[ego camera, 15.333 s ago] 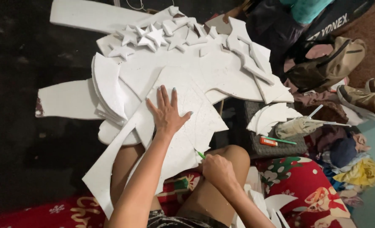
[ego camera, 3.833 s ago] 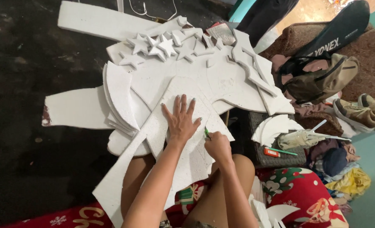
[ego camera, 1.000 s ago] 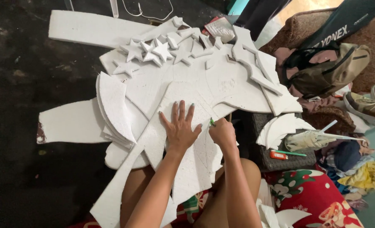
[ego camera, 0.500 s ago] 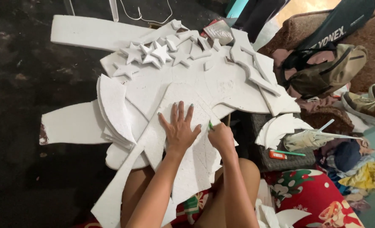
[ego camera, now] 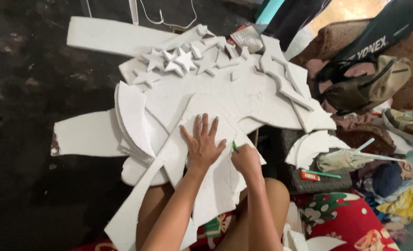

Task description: Cutting out various shapes from a large sheet of white foam using a small hand-held cutter.

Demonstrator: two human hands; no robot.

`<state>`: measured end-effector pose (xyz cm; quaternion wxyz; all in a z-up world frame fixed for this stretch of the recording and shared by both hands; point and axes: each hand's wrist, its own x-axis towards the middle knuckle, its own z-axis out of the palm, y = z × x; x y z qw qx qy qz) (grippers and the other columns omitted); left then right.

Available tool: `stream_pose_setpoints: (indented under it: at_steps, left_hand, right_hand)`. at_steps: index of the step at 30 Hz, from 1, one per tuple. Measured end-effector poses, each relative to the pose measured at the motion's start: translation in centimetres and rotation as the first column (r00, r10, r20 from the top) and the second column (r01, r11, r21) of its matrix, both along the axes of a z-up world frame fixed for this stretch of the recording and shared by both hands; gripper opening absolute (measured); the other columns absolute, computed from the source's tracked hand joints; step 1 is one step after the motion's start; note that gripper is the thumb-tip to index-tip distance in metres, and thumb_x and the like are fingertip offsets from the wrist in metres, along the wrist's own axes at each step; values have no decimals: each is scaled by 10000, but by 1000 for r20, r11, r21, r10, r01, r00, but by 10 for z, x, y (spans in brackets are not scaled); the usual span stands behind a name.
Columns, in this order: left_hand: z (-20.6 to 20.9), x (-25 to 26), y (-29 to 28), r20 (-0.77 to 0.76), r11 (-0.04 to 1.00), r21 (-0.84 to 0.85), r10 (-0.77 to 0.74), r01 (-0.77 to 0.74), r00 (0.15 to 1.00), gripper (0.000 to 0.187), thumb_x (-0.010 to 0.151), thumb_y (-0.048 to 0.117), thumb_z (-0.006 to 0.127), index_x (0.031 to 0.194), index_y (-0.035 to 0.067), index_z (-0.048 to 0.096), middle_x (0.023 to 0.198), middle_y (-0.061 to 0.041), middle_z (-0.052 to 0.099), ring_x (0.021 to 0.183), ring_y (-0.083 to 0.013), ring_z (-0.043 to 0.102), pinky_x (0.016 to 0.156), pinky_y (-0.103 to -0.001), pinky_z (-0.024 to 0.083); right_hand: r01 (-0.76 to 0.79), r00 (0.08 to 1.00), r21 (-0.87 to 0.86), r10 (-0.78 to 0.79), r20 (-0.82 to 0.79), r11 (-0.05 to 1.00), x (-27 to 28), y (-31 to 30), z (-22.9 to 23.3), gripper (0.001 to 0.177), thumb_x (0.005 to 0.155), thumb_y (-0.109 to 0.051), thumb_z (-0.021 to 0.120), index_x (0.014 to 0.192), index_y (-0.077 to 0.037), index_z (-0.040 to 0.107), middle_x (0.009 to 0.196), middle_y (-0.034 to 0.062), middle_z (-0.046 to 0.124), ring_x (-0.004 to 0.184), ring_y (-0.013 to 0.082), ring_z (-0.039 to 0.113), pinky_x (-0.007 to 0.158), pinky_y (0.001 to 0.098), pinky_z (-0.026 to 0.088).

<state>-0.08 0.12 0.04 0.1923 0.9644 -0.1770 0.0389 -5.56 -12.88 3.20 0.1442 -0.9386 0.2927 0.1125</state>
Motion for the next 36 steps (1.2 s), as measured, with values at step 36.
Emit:
stream_pose_setpoints:
  at_steps: [36]
  left_hand:
    - [14,23,26,-90,988,-90,-135,127,987,462,915,388,410,1364,312,487,1374,-31,461,1311,-217,370,1042,-629,196]
  right_hand:
    - [-53,973,81,33,229,995,30,12,7,378,863,-290,565,1202,-153,659,936,189,711,956,372,668,830,504,542]
